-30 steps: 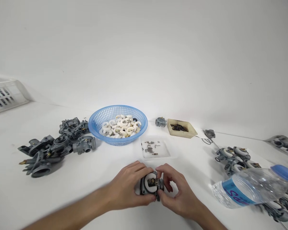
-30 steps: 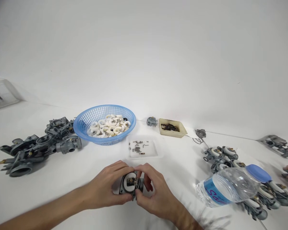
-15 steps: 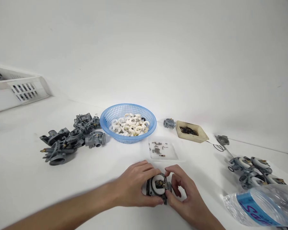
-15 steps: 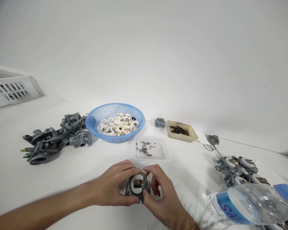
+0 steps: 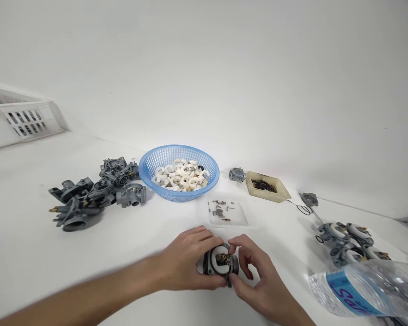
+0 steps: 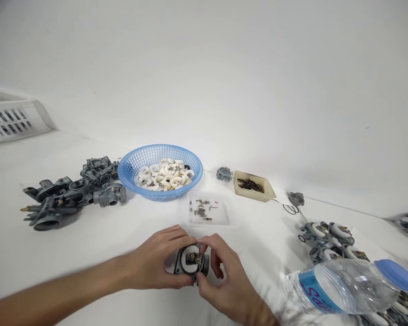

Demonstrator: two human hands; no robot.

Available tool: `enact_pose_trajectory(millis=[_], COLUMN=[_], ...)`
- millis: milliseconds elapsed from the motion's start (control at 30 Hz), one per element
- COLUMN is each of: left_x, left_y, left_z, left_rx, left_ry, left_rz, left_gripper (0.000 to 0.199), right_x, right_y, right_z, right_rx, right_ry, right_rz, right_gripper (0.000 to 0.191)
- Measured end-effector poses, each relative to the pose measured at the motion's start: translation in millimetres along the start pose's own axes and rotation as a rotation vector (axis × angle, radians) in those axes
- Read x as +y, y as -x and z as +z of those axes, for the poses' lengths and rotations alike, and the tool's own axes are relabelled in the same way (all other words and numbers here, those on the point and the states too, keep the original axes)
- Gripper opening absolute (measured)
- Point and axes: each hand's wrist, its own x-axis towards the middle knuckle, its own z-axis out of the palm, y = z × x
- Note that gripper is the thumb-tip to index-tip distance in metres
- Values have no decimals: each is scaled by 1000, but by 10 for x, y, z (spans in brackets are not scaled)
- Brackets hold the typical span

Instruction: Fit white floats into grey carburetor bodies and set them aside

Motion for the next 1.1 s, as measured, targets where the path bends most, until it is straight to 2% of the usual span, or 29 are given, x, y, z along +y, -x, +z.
enact_pose_trajectory(millis=[167,567,1100], left_x=[-23,-33,-58], left_y=[10,11,15], left_z=[22,29,22], left_rx=[43,40,66], left_ry=[-28,-73,-57], left_rz=[47,61,96], left_gripper=[55,56,61], right_x=[3,13,21], right_y=[-22,-13,-1], right_z=[13,7,10], right_rx=[71,14,18], right_ry=[54,3,1], right_rz=[-6,4,30], right_gripper=[53,53,49])
